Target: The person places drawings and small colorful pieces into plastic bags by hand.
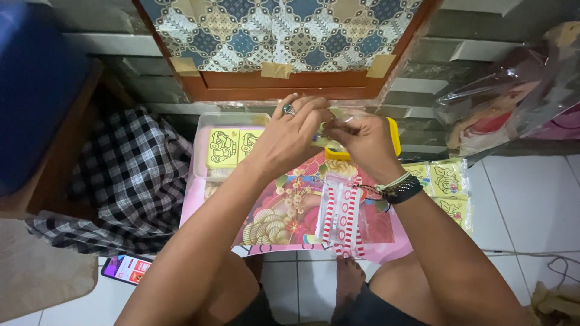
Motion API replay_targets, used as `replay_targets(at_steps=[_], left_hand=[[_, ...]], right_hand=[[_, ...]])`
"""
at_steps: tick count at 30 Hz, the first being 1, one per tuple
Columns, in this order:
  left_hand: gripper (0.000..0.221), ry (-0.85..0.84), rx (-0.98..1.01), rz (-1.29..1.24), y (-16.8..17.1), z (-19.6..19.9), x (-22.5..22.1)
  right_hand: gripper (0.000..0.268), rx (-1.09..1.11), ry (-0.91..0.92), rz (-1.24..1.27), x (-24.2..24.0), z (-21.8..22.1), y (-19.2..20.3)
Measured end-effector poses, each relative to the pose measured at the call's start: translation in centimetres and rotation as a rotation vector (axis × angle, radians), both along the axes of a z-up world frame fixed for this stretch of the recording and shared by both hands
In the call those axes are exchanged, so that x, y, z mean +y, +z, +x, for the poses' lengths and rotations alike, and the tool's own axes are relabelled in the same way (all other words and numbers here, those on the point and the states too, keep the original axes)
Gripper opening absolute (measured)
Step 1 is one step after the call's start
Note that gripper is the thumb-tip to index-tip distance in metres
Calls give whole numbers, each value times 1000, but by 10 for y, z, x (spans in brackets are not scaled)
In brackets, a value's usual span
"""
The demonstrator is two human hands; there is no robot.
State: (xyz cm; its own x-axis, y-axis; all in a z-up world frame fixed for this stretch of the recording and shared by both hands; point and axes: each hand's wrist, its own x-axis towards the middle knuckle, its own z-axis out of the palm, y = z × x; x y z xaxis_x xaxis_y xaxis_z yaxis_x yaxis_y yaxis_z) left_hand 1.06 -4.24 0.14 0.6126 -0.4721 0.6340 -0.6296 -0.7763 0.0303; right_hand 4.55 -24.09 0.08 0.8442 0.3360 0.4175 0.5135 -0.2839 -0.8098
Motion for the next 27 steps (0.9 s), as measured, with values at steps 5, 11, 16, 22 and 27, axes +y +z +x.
replay_targets(at_steps=[5,11,16,22,27], left_hand=[[112,-43,231,-380,26,-16,7],[66,-51,831,-1058,-10,4,28],[32,-84,937,-1155,-9,3,23],[30,-153,914,-1366,-7,6,19],[33,-135,951,-1387,15,-8,20]], right_hand=[[9,67,-44,35,7,-24,31],[11,24,-93,11,5,-16,26],[10,-57,-73,64,3,-6,6],[10,-89,-31,-6,13,-17,24],[9,-68,-32,76,9,-11,15]])
